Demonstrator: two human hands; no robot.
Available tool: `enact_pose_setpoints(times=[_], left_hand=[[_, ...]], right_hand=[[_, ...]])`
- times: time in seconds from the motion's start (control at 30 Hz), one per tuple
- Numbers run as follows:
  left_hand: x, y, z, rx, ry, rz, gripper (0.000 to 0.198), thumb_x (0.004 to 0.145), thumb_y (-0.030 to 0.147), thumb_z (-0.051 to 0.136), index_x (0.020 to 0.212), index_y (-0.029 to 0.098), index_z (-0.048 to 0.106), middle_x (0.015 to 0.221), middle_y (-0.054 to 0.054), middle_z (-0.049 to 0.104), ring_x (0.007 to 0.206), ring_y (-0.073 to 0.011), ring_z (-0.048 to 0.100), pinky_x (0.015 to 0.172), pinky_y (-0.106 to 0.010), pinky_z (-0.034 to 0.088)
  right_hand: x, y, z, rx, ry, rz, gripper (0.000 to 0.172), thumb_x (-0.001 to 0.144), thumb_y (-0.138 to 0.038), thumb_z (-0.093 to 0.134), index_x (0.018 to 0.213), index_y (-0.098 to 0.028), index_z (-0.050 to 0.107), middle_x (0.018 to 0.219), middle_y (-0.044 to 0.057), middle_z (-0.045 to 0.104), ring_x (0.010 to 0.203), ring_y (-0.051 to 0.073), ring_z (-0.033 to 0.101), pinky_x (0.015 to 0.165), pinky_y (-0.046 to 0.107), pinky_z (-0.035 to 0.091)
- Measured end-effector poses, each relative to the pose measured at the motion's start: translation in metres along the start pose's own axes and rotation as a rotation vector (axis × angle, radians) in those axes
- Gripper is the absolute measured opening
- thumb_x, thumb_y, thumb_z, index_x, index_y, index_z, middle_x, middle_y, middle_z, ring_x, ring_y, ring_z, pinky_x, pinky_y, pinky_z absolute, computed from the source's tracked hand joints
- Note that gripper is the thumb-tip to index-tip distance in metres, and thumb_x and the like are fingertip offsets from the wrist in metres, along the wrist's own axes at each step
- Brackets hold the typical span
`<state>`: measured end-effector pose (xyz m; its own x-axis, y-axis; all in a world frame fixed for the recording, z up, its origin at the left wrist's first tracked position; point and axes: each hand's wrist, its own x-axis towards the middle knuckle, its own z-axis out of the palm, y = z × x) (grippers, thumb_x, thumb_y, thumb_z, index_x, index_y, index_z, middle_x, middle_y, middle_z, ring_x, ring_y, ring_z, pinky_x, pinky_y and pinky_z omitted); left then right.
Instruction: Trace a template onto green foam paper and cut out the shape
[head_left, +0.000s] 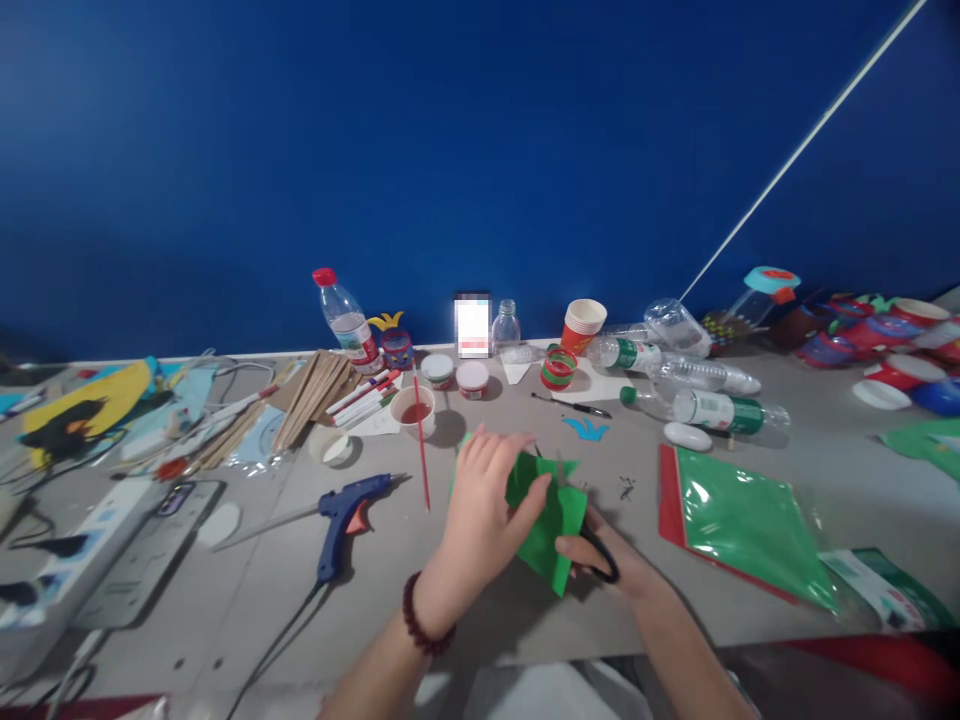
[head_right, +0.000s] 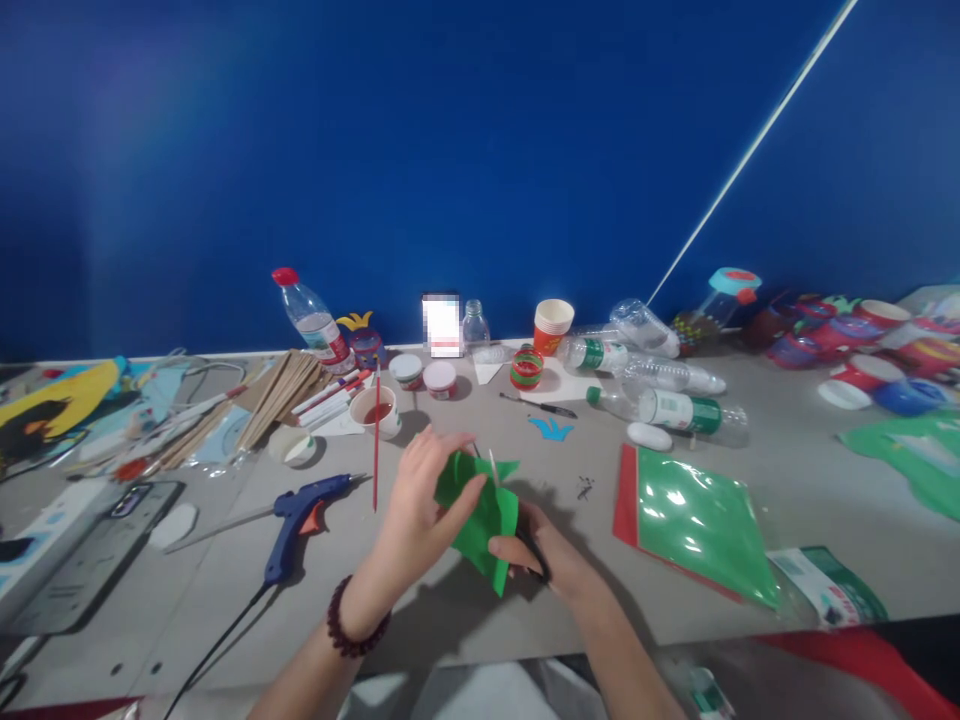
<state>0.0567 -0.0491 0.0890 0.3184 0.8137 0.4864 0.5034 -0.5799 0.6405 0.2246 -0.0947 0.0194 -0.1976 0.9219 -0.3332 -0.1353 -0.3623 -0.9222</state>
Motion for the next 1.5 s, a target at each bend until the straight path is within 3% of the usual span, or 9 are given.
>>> enact_pose_setpoints(times=[0.1, 0.2, 0.3, 0.4, 0.7, 0.97, 1.33, 1.5], left_hand=[[-0.004, -0.005, 0.009, -0.09, 0.102, -0.166, 0.042, 0.086, 0.027, 0.06, 0.125, 0.023, 0.047, 0.095, -0.006, 0.063, 0.092, -0.0229, 0.058, 0.089, -0.041, 0.044], [-0.004, -0.01, 0.012, -0.2, 0.086, -0.292, 0.036, 0.081, 0.025, 0.065, 0.115, 0.023, 0.055, 0.083, -0.003, 0.063, 0.083, -0.0205, 0.058, 0.079, -0.033, 0.045], [-0.001, -0.015, 0.013, -0.313, 0.062, -0.366, 0.027, 0.081, 0.024, 0.065, 0.107, 0.022, 0.06, 0.075, -0.001, 0.062, 0.076, -0.0179, 0.058, 0.071, -0.027, 0.043], [0.002, -0.018, 0.014, -0.371, 0.052, -0.377, 0.023, 0.081, 0.024, 0.065, 0.103, 0.021, 0.061, 0.077, -0.001, 0.064, 0.077, -0.0173, 0.059, 0.071, -0.026, 0.042], [0.008, -0.018, 0.017, -0.544, 0.086, -0.39, 0.011, 0.077, 0.023, 0.067, 0.079, 0.019, 0.058, 0.075, -0.001, 0.063, 0.073, -0.015, 0.059, 0.069, -0.024, 0.043], [0.004, -0.025, 0.023, -0.595, 0.094, -0.406, 0.013, 0.078, 0.025, 0.067, 0.075, 0.018, 0.057, 0.07, 0.001, 0.059, 0.068, -0.013, 0.054, 0.064, -0.023, 0.042], [0.001, -0.025, 0.025, -0.541, 0.109, -0.402, 0.01, 0.08, 0.022, 0.064, 0.075, 0.018, 0.057, 0.069, 0.002, 0.058, 0.066, -0.0118, 0.053, 0.063, -0.022, 0.041], [0.0, -0.026, 0.026, -0.532, 0.108, -0.393, 0.009, 0.08, 0.022, 0.064, 0.075, 0.018, 0.057, 0.069, 0.003, 0.057, 0.066, -0.0113, 0.052, 0.062, -0.022, 0.041]], right_hand=[[0.0, -0.002, -0.004, 0.068, -0.044, 0.029, 0.055, 0.054, -0.058, 0.082, 0.091, -0.021, 0.066, 0.065, 0.0, 0.057, 0.048, 0.01, 0.041, 0.041, 0.021, 0.031], [0.002, 0.0, -0.005, 0.105, -0.041, 0.029, 0.051, 0.057, -0.057, 0.082, 0.09, -0.02, 0.068, 0.063, 0.0, 0.055, 0.047, 0.009, 0.038, 0.038, 0.02, 0.026], [0.003, 0.0, -0.002, 0.101, -0.023, 0.001, 0.048, 0.058, -0.055, 0.082, 0.089, -0.021, 0.068, 0.064, 0.0, 0.055, 0.05, 0.011, 0.042, 0.039, 0.02, 0.029], [0.004, -0.002, 0.001, 0.089, -0.025, -0.003, 0.047, 0.057, -0.053, 0.083, 0.088, -0.021, 0.066, 0.066, 0.0, 0.056, 0.053, 0.012, 0.046, 0.041, 0.02, 0.032], [0.004, 0.001, -0.001, 0.091, -0.136, 0.03, 0.057, 0.055, -0.065, 0.079, 0.084, -0.019, 0.062, 0.06, -0.004, 0.049, 0.045, 0.006, 0.035, 0.038, 0.018, 0.024], [0.009, 0.01, -0.003, 0.117, -0.196, 0.005, 0.06, 0.057, -0.064, 0.079, 0.092, -0.018, 0.062, 0.055, -0.008, 0.047, 0.038, 0.003, 0.032, 0.033, 0.015, 0.024], [0.012, 0.012, -0.005, 0.05, -0.197, 0.024, 0.071, 0.055, -0.069, 0.078, 0.098, -0.015, 0.059, 0.059, -0.003, 0.056, 0.04, 0.007, 0.05, 0.031, 0.013, 0.027], [0.011, 0.012, -0.004, 0.053, -0.174, 0.015, 0.072, 0.055, -0.07, 0.077, 0.099, -0.015, 0.059, 0.059, -0.003, 0.057, 0.039, 0.006, 0.048, 0.03, 0.012, 0.027]])
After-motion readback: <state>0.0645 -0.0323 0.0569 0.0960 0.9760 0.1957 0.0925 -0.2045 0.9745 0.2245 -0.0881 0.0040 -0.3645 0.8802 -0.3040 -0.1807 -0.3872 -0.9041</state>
